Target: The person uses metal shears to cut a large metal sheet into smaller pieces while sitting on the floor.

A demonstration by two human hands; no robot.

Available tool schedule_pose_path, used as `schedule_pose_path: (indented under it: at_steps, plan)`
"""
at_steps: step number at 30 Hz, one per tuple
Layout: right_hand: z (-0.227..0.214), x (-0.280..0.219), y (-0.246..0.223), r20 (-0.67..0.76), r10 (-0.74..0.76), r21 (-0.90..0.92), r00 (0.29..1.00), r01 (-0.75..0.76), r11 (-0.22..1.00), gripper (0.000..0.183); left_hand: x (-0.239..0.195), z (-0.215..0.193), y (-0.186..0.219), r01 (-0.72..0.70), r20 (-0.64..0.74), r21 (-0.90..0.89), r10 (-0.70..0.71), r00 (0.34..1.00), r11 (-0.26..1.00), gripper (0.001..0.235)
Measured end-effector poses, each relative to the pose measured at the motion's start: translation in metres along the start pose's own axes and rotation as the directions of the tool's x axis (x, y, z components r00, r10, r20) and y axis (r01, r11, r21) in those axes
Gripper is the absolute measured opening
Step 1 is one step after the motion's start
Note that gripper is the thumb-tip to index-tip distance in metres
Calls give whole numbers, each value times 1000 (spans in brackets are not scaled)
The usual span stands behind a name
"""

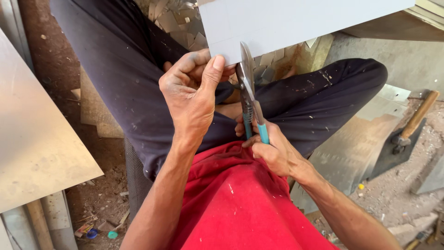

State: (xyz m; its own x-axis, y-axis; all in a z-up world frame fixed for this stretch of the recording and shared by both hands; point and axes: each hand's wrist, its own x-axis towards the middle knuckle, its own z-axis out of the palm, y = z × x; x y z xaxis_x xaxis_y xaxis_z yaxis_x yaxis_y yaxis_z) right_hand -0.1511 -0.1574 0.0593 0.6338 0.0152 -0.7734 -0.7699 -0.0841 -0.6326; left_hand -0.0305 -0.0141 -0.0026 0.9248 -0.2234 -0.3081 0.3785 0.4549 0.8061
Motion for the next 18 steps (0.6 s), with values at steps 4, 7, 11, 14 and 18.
schedule_pose_path:
  at_steps: [4, 7, 11, 14, 18]
  plan:
    - [0, 0, -11, -29, 1, -67, 1000, -3, 998, 63, 1, -1, 1, 20, 3, -21, -20, 1000, 1000, 19]
    - [-1, 0, -15, -62, 53, -99, 997, -59, 993, 58, 1, -2, 2, 22, 5, -8, -22, 1000, 1000, 19]
    - [-5, 1, -17, -118, -6, -248, 993, -24, 968, 42, 1, -3, 4, 0, 12, 42, 0, 1000, 999, 19]
    - [-8, 3, -16, -162, -10, -360, 987, -49, 931, 21, 4, 0, 8, 26, 5, 21, -26, 1000, 999, 18]
    - [-8, 7, -10, -196, -95, -415, 976, 5, 910, 12, 13, 0, 12, -17, -29, 182, 23, 999, 983, 13]
